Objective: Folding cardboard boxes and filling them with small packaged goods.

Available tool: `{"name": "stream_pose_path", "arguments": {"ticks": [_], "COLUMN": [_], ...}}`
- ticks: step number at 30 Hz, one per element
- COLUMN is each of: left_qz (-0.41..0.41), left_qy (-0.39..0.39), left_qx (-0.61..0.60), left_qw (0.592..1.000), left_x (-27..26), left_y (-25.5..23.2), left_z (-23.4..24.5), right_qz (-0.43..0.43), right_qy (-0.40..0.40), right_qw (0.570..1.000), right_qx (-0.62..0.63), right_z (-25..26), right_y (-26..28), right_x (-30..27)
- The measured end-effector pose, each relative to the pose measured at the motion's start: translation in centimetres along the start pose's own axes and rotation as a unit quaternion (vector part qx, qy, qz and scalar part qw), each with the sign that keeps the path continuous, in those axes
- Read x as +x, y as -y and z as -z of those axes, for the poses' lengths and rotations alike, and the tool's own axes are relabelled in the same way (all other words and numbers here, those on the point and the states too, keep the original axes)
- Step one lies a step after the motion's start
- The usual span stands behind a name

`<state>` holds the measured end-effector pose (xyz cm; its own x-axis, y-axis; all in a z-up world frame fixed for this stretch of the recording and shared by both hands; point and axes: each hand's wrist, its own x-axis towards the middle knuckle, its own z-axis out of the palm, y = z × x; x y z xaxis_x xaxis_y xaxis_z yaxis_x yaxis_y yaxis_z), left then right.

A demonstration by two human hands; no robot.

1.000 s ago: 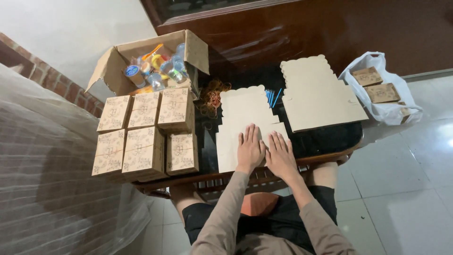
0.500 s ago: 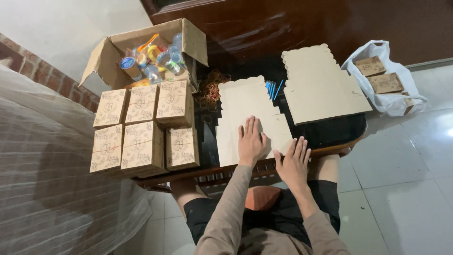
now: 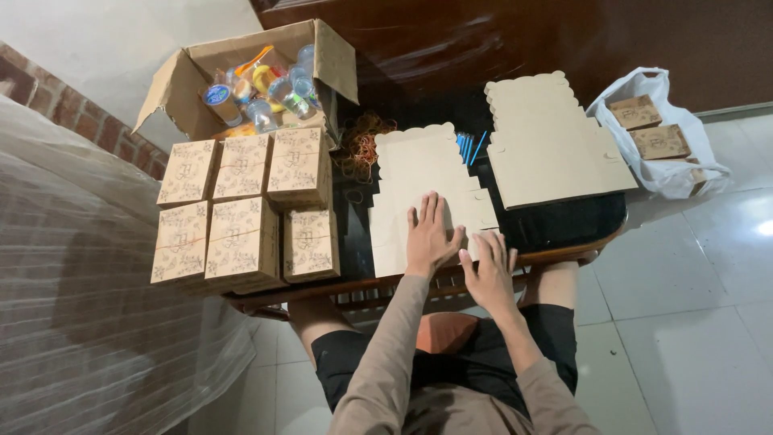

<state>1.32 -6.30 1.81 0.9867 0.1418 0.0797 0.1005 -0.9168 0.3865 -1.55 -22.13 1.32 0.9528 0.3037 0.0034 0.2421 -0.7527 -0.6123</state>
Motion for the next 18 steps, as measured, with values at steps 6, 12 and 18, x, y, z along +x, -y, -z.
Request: {"name": "stream_pose_path", "arguments": {"ticks": [6, 12, 18], "left_qz": [-0.007, -0.007, -0.003], "left_qy": [-0.024, -0.019, -0.008], "left_qx": [0.010, -0.004, 0.002], "left_qw": [1.000, 1.000, 1.000], "left_x": [0.1, -0.5, -0.3], "left_y": [0.3, -0.4, -0.4], "left_z": [-0.9, 0.6, 0.5], "right_qz": [-0.001, -0.107, -0.048], "right_qy": [-0.058, 0.036, 0.048], "right_qw": [0.998, 0.977, 0.985], "right_qx": [-0.022, -0.179, -0.158], "right_z": [1.1, 0.5, 1.7], "right_y": [2.3, 0.7, 2.4], "right_x": [-0.2, -0.8, -1.2]}}
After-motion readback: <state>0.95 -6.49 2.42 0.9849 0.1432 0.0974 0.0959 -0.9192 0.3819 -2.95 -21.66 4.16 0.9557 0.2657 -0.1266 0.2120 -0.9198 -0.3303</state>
